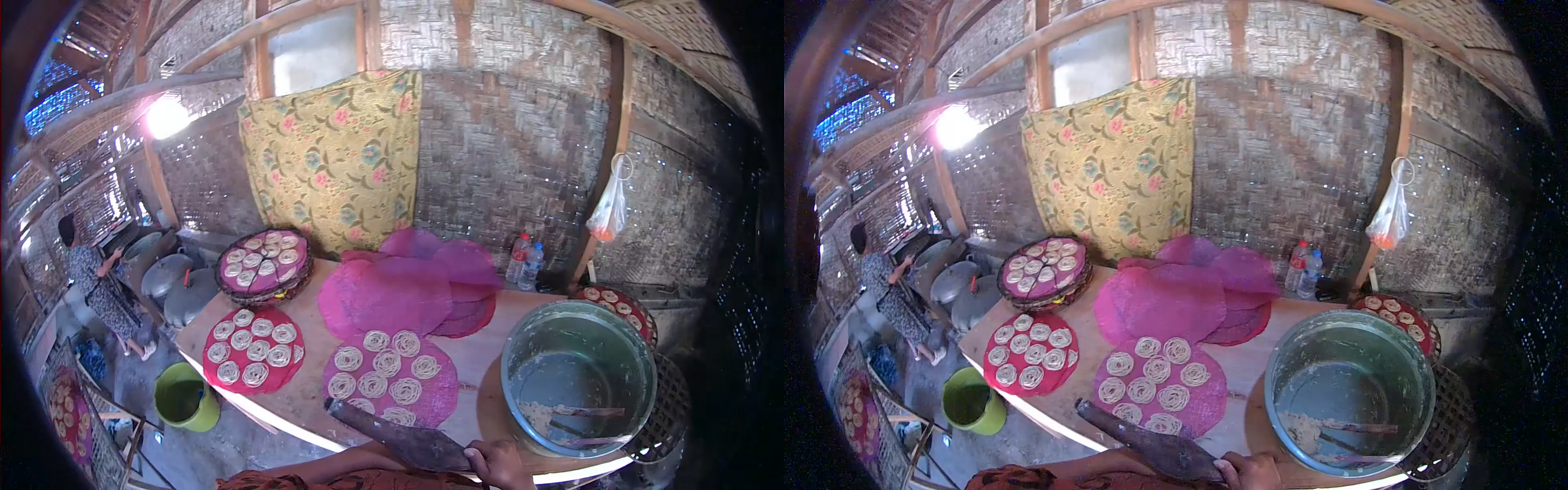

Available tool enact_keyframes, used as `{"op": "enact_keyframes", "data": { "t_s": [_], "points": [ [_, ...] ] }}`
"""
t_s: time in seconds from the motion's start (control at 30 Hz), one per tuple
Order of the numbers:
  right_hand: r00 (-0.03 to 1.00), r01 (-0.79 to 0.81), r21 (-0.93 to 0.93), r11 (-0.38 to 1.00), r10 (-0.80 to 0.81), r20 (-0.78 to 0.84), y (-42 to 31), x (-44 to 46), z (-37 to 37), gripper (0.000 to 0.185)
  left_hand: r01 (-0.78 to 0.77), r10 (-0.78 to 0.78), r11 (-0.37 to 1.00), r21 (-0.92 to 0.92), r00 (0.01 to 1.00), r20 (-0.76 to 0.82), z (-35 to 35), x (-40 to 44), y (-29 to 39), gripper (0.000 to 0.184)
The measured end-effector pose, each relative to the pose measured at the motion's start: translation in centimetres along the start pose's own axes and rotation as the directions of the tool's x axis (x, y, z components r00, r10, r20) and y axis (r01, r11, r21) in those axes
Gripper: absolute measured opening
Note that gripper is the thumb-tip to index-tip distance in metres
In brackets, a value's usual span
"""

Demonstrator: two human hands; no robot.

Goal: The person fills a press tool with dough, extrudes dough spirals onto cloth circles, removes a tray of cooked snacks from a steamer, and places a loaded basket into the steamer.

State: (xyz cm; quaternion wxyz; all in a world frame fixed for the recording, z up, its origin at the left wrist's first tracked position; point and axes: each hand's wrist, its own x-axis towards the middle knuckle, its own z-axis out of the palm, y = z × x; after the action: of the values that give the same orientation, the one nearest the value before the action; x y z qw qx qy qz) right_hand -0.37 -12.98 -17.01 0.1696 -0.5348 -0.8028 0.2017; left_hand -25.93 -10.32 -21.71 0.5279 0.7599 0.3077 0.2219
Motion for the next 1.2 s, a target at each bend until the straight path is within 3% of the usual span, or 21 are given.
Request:
{"op": "enact_keyframes", "data": {
  "t_s": [0.07, 0.1, 0.17, 0.3, 0.37, 0.4, 0.43, 0.5, 0.53, 0.6, 0.63, 0.77, 0.87, 0.97, 1.07, 1.2],
  "points": [
    [0.987, 0.026, 0.045, 0.999, -0.018, -0.161, 0.2, -0.6, -0.6, 0.026, -0.005, 0.005, 1.0, 0.01, 1.0, 0.02, -0.2, 1.0, 0.2, 0.031],
    [0.986, 0.014, 0.045, 0.999, -0.006, -0.167, 0.3, -0.7, -0.8, 0.026, -0.01, 0.01, 1.0, 0.01, 1.0, 0.03, -0.1, 1.3, 0.3, 0.031],
    [0.973, 0.12, 0.26, 0.958, -0.061, -0.223, 0.8, -1.0, -1.4, 0.022, -0.02, 0.019, 1.0, 0.01, 0.999, 0.05, 0.0, 2.2, 0.4, 0.031],
    [0.96, 0.154, 0.358, 0.921, -0.055, -0.273, 4.2, -0.7, 2.2, 0.021, -0.035, 0.034, 0.999, 0.008, 0.995, 0.091, 0.1, 4.0, 0.5, 0.03],
    [0.803, 0.193, 0.304, 0.933, 0.028, -0.596, 7.4, -0.2, 8.1, 0.026, -0.048, 0.046, 0.999, 0.009, 0.993, 0.111, 0.2, 4.6, 0.4, 0.03],
    [0.885, 0.147, 0.491, 0.858, 0.108, -0.453, 9.5, -0.1, 10.6, 0.037, -0.051, 0.05, 0.999, 0.006, 0.992, 0.115, 0.2, 4.8, 0.4, 0.029],
    [0.883, 0.147, 0.489, 0.86, 0.108, -0.456, 10.8, 0.0, 12.6, 0.037, -0.058, 0.057, 0.998, 0.007, 0.991, 0.124, 0.5, 5.1, 0.3, 0.029],
    [0.925, -0.092, 0.836, 0.541, 0.358, -0.13, 11.9, 0.1, 14.8, 0.047, -0.077, 0.079, 0.997, -0.017, 0.989, 0.129, 0.7, 5.7, 0.4, 0.029],
    [0.921, -0.193, 0.814, 0.548, 0.387, -0.042, 12.2, 0.1, 15.0, 0.053, -0.093, 0.1, 0.994, -0.06, 0.986, 0.132, 0.7, 6.0, 0.6, 0.029],
    [0.917, -0.204, 0.823, 0.53, 0.399, -0.03, 12.7, -0.1, 15.7, 0.052, -0.099, 0.103, 0.994, -0.037, 0.986, 0.135, 0.6, 6.8, 0.5, 0.028],
    [0.915, -0.195, 0.829, 0.524, 0.401, -0.039, 13.0, -0.2, 16.0, 0.052, -0.075, 0.04, 0.967, 0.244, 0.989, 0.144, 0.8, 7.2, -0.2, 0.029],
    [0.911, -0.181, 0.842, 0.508, 0.41, -0.051, 13.0, 0.1, 16.5, 0.05, -0.054, 0.032, 0.987, 0.152, 0.989, 0.146, 0.5, 7.4, 1.8, 0.029],
    [0.908, -0.177, 0.845, 0.505, 0.414, -0.057, 13.0, 0.2, 16.6, 0.048, -0.092, 0.077, 0.965, 0.247, 0.995, 0.068, 0.9, 7.5, 2.9, 0.03],
    [0.898, -0.188, 0.856, 0.481, 0.438, -0.048, 13.2, 0.3, 16.6, 0.047, -0.033, 0.023, 0.994, 0.102, 0.994, 0.104, 1.4, 8.1, 0.7, 0.035],
    [0.869, -0.217, 0.883, 0.416, 0.495, -0.019, 13.3, 0.2, 16.6, 0.046, 0.012, -0.012, 0.999, -0.037, 1.0, 0.008, 1.4, 7.8, 1.2, 0.037],
    [0.807, -0.285, 0.914, 0.289, 0.587, 0.066, 13.5, 0.3, 16.7, 0.044, 0.007, -0.007, 1.0, 0.012, 1.0, 0.003, 1.5, 8.4, 1.1, 0.031]
  ]
}}
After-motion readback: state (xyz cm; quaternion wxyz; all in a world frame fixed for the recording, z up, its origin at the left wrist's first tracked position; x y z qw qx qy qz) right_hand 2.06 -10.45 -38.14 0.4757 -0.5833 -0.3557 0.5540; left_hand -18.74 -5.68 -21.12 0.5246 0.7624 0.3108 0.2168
